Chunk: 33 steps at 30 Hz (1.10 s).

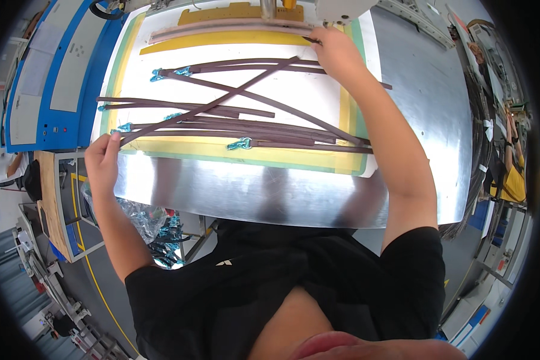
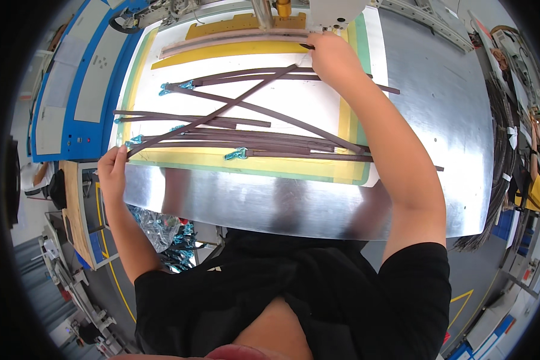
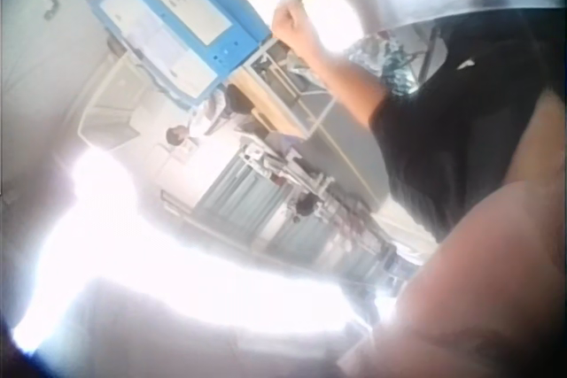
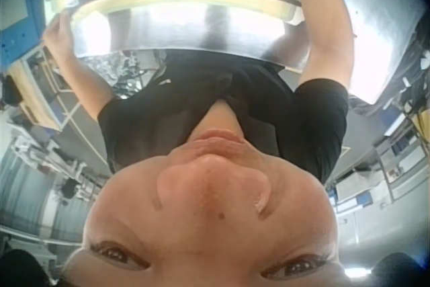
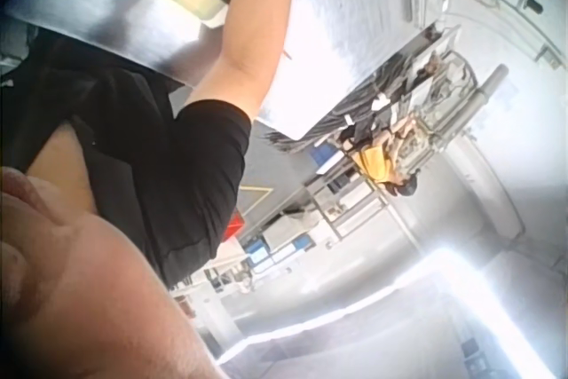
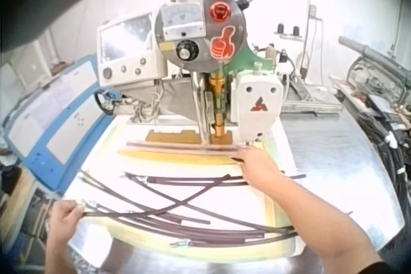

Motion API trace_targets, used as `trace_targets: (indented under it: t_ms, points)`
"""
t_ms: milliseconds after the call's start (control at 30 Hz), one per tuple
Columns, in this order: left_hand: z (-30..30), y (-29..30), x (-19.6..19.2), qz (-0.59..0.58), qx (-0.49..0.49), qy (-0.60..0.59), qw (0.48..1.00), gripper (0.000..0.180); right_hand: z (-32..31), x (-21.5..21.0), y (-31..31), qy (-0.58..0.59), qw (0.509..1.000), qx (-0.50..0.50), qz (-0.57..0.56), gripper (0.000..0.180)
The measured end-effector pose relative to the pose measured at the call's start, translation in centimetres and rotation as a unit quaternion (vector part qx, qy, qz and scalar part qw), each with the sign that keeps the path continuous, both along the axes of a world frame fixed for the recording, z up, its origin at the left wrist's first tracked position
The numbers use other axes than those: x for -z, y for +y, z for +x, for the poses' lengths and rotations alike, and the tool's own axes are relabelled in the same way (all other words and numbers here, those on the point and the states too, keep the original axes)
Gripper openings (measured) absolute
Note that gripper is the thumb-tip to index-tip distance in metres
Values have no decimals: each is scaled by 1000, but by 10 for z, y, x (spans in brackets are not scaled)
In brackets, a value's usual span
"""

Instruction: The person aligns multiple dark brown cables on a marked work surface, secures them with blue clips, and uses a machine to process the ends. The person repeatedly picks up, aligns, and clips the cables, then feeds them into the machine for processing.

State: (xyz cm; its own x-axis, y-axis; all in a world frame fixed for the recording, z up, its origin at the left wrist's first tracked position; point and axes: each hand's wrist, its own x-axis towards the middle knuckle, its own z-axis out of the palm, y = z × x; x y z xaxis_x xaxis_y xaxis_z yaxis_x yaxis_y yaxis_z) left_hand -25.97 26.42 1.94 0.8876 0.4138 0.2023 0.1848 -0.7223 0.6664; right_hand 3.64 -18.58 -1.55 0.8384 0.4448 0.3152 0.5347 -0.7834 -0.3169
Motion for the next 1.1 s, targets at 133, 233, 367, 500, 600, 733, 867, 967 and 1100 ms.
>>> trace_targets:
  t_ms: [133, 233, 367, 500, 600, 733, 867, 967, 1100]
  points:
    - [29, -37, -8, -107, 154, 44, 981, 18, -46, -37, -2, 85, 984, -29, 151, 25]
    - [62, -88, -23, -175, 260, 26, 949, 10, -86, -79, -7, 240, 943, -71, 218, 24]
    - [101, -170, -72, -232, 336, -47, 912, 17, -136, -127, -13, 222, 912, -142, 315, 28]
    - [111, -245, -121, -288, 348, -165, 877, 31, -132, -122, -40, 177, 842, -142, 490, 36]
    - [115, -265, -119, -199, 366, -277, 866, 27, -133, -130, -52, 190, 746, -111, 628, 41]
    - [116, -270, -115, -110, 407, -251, 871, 30, -126, -130, -70, 160, 643, -98, 743, 36]
    - [119, -269, -108, -76, 369, -288, 880, 31, -126, -143, -88, 104, 617, -99, 774, 23]
    - [117, -267, -108, -68, 318, -320, 890, 32, -127, -144, -101, 54, 635, -117, 762, 13]
    - [120, -262, -110, -62, 311, -338, 886, 33, -129, -147, -105, -5, 650, -129, 749, 7]
